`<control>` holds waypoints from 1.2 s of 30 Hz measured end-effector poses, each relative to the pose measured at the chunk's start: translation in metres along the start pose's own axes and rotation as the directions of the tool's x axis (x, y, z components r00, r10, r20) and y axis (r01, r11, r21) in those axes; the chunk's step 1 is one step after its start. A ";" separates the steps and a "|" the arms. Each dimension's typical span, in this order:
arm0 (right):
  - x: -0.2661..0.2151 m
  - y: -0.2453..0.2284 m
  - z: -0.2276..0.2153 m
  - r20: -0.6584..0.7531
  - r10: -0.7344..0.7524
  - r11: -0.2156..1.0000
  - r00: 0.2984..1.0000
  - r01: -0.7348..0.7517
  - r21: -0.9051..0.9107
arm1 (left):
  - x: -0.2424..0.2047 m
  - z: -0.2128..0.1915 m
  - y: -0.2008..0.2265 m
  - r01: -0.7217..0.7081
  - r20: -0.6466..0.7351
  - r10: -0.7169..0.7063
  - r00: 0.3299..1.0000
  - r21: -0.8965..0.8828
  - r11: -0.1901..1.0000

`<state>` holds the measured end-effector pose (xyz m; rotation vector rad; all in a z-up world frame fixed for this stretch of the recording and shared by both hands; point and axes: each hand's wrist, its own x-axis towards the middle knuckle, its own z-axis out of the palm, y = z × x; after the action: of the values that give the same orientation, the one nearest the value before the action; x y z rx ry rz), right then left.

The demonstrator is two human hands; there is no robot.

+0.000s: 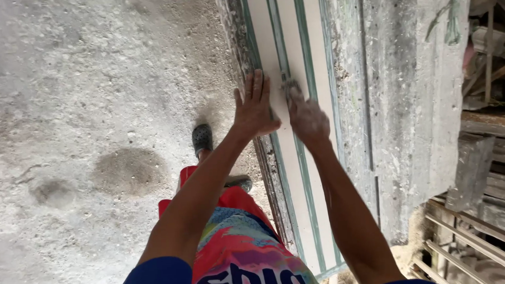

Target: Scraping off excess material from a long decorative plaster or concrete strip using a putty knife.

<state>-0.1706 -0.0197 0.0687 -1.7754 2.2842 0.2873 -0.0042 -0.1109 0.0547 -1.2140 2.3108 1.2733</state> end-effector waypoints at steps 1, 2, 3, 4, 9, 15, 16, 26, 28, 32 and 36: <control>-0.022 -0.003 -0.009 0.117 0.081 0.996 0.990 -0.085 0.030 | -0.001 0.000 0.000 -0.005 0.025 0.005 1.000 0.012 1.000; -0.042 -0.009 -0.017 0.234 0.150 0.984 0.961 -0.167 0.054 | -0.002 -0.001 -0.003 -0.002 0.047 0.001 0.999 0.026 1.000; -0.059 -0.003 -0.011 0.236 0.151 0.985 0.960 -0.167 0.052 | 0.002 0.007 -0.004 -0.003 0.049 0.002 0.999 0.023 1.000; -0.071 0.002 -0.005 0.245 0.162 0.982 0.956 -0.181 0.057 | 0.008 0.012 -0.007 -0.009 0.026 0.008 1.000 0.027 1.000; -0.016 -0.010 -0.026 0.292 0.223 0.961 0.930 -0.260 0.094 | 0.014 0.018 -0.007 -0.015 -0.022 0.016 1.000 0.029 0.999; 0.048 -0.024 -0.050 0.308 0.185 0.975 0.933 -0.212 0.058 | 0.001 0.016 -0.006 -0.019 -0.023 0.020 1.000 0.045 0.999; 0.036 -0.030 -0.061 0.341 0.213 0.972 0.916 -0.234 0.022 | 0.001 0.013 -0.004 -0.021 -0.030 0.022 0.999 0.046 0.999; 0.060 -0.038 -0.046 0.307 0.169 0.980 0.936 -0.193 0.049 | 0.007 0.010 -0.004 0.005 -0.010 -0.005 1.000 0.063 0.998; 0.090 -0.029 -0.036 0.253 0.101 0.991 0.962 -0.119 0.055 | 0.004 0.007 -0.002 0.008 0.003 -0.008 1.000 0.064 0.998; 0.062 -0.045 -0.064 0.387 0.246 0.963 0.888 -0.268 0.002 | 0.000 0.010 -0.005 -0.003 -0.013 0.003 1.000 0.050 0.999; -0.003 -0.023 -0.023 0.202 0.146 0.989 0.968 -0.145 -0.018 | 0.000 0.005 -0.006 0.011 -0.022 -0.010 1.000 0.036 0.999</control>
<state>-0.1493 -0.0293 0.0918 -1.5046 2.2701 0.4749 -0.0006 -0.1088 0.0476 -1.2331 2.3293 1.2152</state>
